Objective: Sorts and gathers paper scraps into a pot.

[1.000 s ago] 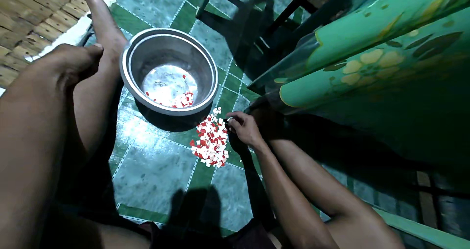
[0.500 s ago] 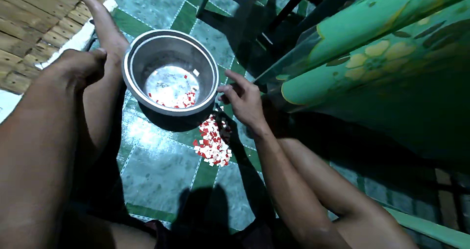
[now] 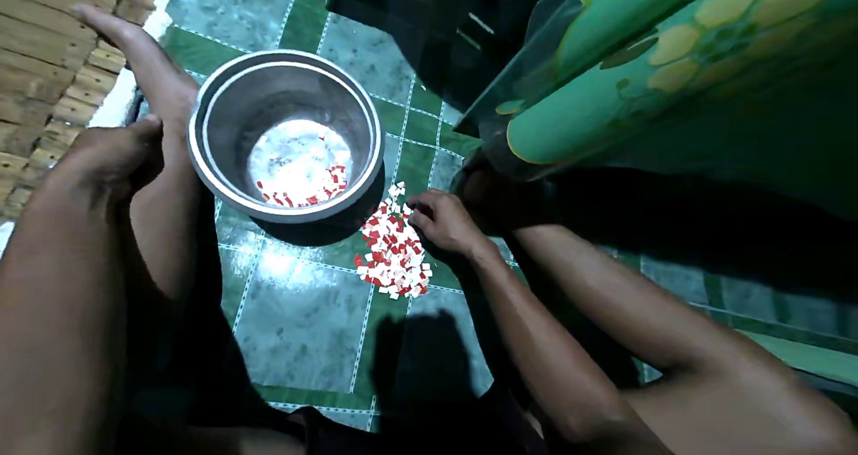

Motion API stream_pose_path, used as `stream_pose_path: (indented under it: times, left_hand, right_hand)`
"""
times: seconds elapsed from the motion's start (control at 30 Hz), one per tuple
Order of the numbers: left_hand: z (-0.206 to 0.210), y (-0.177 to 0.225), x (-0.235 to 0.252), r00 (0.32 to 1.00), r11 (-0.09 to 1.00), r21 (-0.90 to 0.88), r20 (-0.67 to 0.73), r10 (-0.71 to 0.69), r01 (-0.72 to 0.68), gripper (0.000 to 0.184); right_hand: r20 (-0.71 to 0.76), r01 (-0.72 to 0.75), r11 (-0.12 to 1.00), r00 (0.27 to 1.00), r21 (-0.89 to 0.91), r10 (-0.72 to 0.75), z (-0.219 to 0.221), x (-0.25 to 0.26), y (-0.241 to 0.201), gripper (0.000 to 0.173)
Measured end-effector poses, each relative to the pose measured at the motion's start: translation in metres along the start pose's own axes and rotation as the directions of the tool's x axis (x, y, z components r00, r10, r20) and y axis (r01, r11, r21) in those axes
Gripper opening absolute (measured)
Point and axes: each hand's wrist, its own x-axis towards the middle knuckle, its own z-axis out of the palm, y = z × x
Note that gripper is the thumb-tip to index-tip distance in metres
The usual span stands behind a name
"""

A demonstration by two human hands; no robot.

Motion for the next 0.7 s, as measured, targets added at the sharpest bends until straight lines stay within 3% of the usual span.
stream_pose_path:
  times: [0.3,0.43,0.6,0.7]
  left_hand:
    - [-0.008,-0.042,0.073,0.999,0.999,0.009,0.008,0.037,-0.037,0.056]
    - [-0.004,-0.036,0.064,1.000,1.000,-0.016,-0.012,0.025,-0.025,0.044]
    - [-0.001,-0.021,0.040,1.000,0.998,-0.057,0.004,0.005,-0.005,0.046]
    - [0.006,0.005,0.001,1.000,0.990,-0.140,0.013,0.024,-0.022,0.024]
  right_hand:
    - [0.018,-0.062,0.996,0.998,-0.059,0.063,0.005,-0.002,0.009,0.012]
    - [0.029,-0.060,0.997,0.998,-0.056,0.062,0.007,-0.002,0.011,0.008]
    - [0.030,-0.061,0.997,0.998,-0.047,0.062,0.008,-0.003,0.009,0.009]
    - [0.047,-0.060,0.997,0.997,0.053,0.058,0.000,-0.005,0.008,0.011]
